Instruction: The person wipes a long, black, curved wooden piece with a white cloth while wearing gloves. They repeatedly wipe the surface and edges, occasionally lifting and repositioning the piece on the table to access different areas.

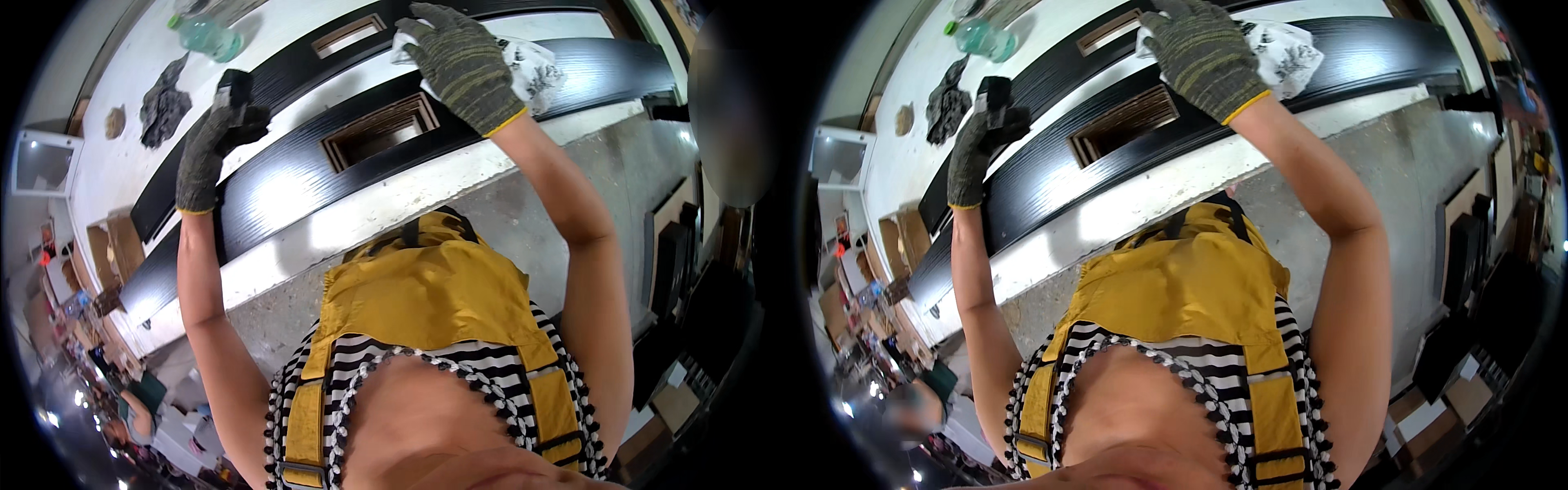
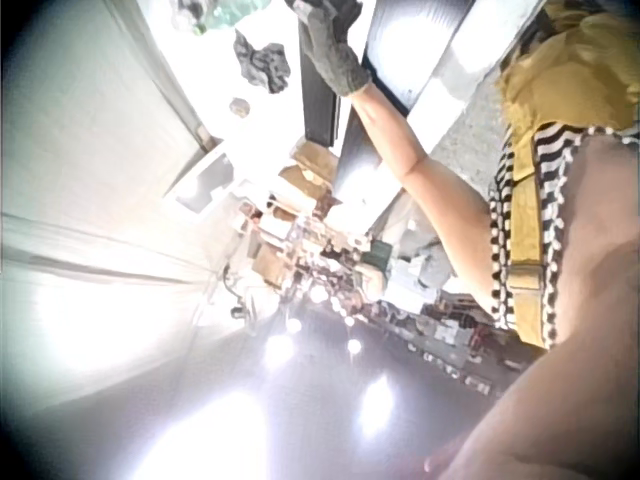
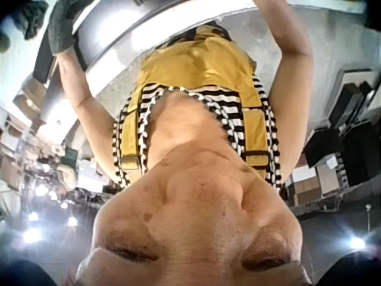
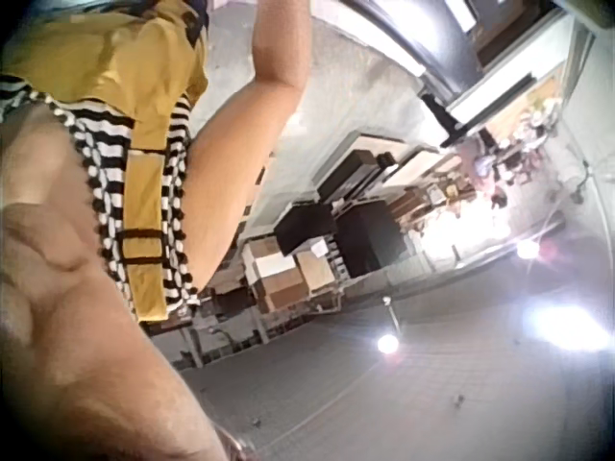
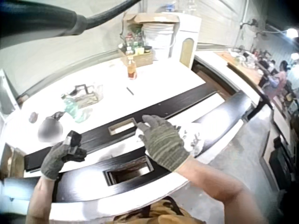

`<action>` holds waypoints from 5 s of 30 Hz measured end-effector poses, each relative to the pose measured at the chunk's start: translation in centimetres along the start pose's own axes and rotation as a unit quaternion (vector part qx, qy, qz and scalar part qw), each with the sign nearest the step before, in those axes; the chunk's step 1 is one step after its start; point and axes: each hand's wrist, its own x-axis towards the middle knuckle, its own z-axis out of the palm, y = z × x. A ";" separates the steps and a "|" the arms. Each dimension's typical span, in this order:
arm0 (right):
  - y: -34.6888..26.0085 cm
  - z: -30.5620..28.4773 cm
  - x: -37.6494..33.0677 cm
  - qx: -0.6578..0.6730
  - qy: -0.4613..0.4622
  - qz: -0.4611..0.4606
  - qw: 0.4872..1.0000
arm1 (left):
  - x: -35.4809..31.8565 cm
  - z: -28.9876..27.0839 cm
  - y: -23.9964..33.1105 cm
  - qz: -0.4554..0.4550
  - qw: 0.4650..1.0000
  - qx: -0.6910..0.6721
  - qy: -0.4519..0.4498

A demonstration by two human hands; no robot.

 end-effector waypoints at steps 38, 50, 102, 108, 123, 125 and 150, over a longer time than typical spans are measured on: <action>13.7 -7.8 -5.5 -0.201 -0.190 -0.029 0.960 | -0.3 0.9 0.7 0.029 0.995 0.090 -0.032; 11.7 -7.9 -5.2 -0.158 -0.130 -0.172 0.964 | -0.8 1.6 0.8 0.022 0.994 0.108 -0.024; 16.1 -7.4 -4.3 0.162 -0.119 0.134 0.970 | -1.3 1.2 1.7 0.050 0.993 -0.028 0.103; 9.0 -5.0 -5.2 -0.062 -0.071 -0.024 0.995 | -1.3 0.7 1.3 0.063 0.992 -0.039 0.104; -11.8 -2.5 1.8 0.039 -0.144 -0.366 0.919 | -0.9 -1.0 0.4 0.066 0.995 -0.012 0.078; -10.7 -3.9 1.9 -0.014 -0.196 -0.358 0.913 | -0.6 -0.8 0.6 0.063 0.995 0.000 0.081; -5.8 -5.4 -0.3 0.058 -0.144 -0.309 0.938 | 0.4 -1.6 -0.7 0.079 0.995 0.014 0.053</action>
